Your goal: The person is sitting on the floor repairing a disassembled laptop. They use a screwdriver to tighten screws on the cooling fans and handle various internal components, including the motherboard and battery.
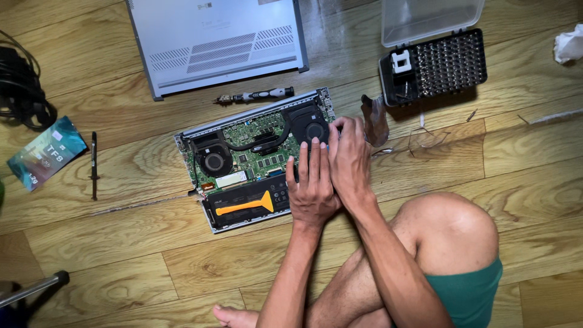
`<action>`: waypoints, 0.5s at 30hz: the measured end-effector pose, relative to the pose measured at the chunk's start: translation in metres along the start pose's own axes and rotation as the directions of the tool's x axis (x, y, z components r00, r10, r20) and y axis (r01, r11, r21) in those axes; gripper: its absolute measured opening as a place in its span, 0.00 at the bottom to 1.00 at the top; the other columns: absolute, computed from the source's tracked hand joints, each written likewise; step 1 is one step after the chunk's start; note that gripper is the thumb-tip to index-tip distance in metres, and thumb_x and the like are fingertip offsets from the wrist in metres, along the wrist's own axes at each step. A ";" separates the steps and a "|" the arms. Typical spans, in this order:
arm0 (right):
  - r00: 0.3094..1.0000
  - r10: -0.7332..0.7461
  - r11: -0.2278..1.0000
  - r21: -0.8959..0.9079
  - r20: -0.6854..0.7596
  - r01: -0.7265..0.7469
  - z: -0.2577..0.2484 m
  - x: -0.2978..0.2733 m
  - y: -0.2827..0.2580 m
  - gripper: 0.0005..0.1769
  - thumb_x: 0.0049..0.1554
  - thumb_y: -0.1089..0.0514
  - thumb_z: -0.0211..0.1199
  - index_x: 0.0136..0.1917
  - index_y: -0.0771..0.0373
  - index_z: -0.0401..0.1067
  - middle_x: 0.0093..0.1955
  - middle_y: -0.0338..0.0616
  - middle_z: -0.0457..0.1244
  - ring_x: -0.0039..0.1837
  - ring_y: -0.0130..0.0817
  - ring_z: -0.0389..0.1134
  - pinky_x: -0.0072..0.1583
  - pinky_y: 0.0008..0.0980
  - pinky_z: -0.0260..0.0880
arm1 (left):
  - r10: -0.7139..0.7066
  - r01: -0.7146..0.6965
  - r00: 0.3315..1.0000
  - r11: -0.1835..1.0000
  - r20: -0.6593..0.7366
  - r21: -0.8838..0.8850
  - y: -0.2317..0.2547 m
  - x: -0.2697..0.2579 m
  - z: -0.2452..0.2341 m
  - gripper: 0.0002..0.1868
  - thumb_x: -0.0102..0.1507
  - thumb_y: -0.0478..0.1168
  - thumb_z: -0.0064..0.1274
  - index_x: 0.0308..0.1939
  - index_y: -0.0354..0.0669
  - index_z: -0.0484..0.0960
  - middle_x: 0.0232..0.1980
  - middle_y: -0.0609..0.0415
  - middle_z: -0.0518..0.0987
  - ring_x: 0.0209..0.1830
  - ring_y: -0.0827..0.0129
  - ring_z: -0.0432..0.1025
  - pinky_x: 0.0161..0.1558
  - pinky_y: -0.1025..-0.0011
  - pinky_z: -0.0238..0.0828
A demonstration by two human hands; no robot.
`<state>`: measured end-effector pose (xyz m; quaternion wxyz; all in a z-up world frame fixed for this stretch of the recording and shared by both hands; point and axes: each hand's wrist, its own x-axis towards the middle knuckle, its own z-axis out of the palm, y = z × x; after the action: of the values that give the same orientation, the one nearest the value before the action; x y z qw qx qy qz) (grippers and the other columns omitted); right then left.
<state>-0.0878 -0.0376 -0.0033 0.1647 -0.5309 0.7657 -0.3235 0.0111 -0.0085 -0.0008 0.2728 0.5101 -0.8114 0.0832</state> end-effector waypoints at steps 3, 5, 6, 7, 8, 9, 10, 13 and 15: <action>1.000 0.006 1.000 0.003 -0.006 -0.006 0.001 0.000 0.002 0.06 0.70 0.57 0.52 0.53 0.62 0.65 0.48 0.48 0.61 0.51 0.55 0.70 0.48 0.50 0.73 | -0.009 0.009 1.000 1.000 -0.007 -0.015 0.001 0.001 -0.001 0.27 0.67 0.42 0.31 0.60 0.37 0.82 0.65 0.46 0.79 0.70 0.55 0.70 0.73 0.53 0.56; 1.000 0.006 1.000 0.011 -0.004 -0.006 0.000 0.002 0.001 0.07 0.70 0.57 0.52 0.53 0.62 0.65 0.48 0.49 0.61 0.51 0.56 0.70 0.48 0.51 0.73 | -0.012 0.012 1.000 1.000 -0.011 -0.012 0.001 0.002 -0.001 0.27 0.67 0.42 0.32 0.60 0.37 0.82 0.65 0.46 0.80 0.70 0.55 0.70 0.73 0.53 0.56; 1.000 0.008 1.000 0.017 -0.001 -0.008 -0.002 0.002 0.000 0.07 0.70 0.57 0.52 0.52 0.63 0.65 0.48 0.50 0.61 0.51 0.57 0.69 0.48 0.52 0.73 | -0.014 0.014 1.000 1.000 -0.013 -0.010 0.001 0.002 -0.001 0.26 0.67 0.42 0.33 0.60 0.38 0.82 0.64 0.46 0.80 0.70 0.55 0.71 0.73 0.53 0.56; 1.000 0.008 1.000 0.017 0.000 -0.008 0.000 0.002 0.002 0.07 0.70 0.57 0.52 0.52 0.63 0.65 0.48 0.50 0.61 0.51 0.57 0.69 0.48 0.52 0.73 | -0.015 0.014 1.000 1.000 -0.012 -0.010 0.001 0.002 -0.001 0.26 0.67 0.42 0.33 0.60 0.38 0.82 0.64 0.46 0.80 0.70 0.55 0.71 0.73 0.53 0.56; 1.000 -0.009 1.000 -0.003 0.005 0.009 0.000 0.002 0.003 0.07 0.70 0.56 0.52 0.53 0.62 0.65 0.48 0.48 0.61 0.51 0.56 0.70 0.48 0.51 0.73 | -0.016 0.016 1.000 1.000 -0.013 -0.013 0.002 0.002 -0.001 0.27 0.66 0.42 0.33 0.60 0.38 0.82 0.64 0.46 0.80 0.69 0.56 0.71 0.72 0.53 0.56; 1.000 -0.027 0.999 -0.022 0.009 0.027 0.001 0.002 0.005 0.08 0.70 0.55 0.51 0.53 0.61 0.65 0.48 0.47 0.61 0.51 0.55 0.70 0.48 0.51 0.73 | -0.017 0.017 1.000 1.000 -0.015 -0.016 0.002 0.002 -0.001 0.27 0.65 0.42 0.33 0.60 0.38 0.82 0.64 0.46 0.80 0.69 0.56 0.71 0.72 0.53 0.56; 1.000 -0.024 0.999 -0.024 0.011 0.025 0.001 0.002 0.004 0.08 0.70 0.55 0.51 0.53 0.61 0.65 0.48 0.47 0.61 0.51 0.55 0.70 0.48 0.51 0.73 | -0.018 0.018 1.000 1.000 -0.013 -0.018 0.002 0.002 -0.001 0.27 0.65 0.42 0.33 0.60 0.38 0.82 0.64 0.46 0.80 0.69 0.56 0.71 0.72 0.53 0.56; 1.000 -0.017 0.999 -0.034 0.004 0.017 0.000 0.003 0.000 0.07 0.70 0.56 0.52 0.53 0.61 0.65 0.47 0.48 0.61 0.50 0.56 0.70 0.47 0.52 0.73 | -0.013 0.013 1.000 1.000 -0.012 -0.018 0.001 0.002 -0.001 0.27 0.64 0.40 0.33 0.60 0.37 0.82 0.64 0.46 0.80 0.69 0.56 0.71 0.72 0.54 0.57; 1.000 0.005 1.000 0.002 -0.013 -0.005 -0.001 0.003 -0.003 0.06 0.69 0.57 0.52 0.53 0.61 0.65 0.48 0.48 0.62 0.50 0.57 0.70 0.46 0.53 0.73 | -0.013 0.013 1.000 1.000 -0.011 -0.020 0.001 0.001 0.000 0.27 0.65 0.40 0.32 0.60 0.37 0.82 0.64 0.46 0.80 0.69 0.55 0.71 0.72 0.54 0.57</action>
<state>-0.0877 -0.0412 -0.0007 0.1609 -0.5269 0.7678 -0.3271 0.0098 -0.0089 0.0005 0.2832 0.5121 -0.8073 0.0761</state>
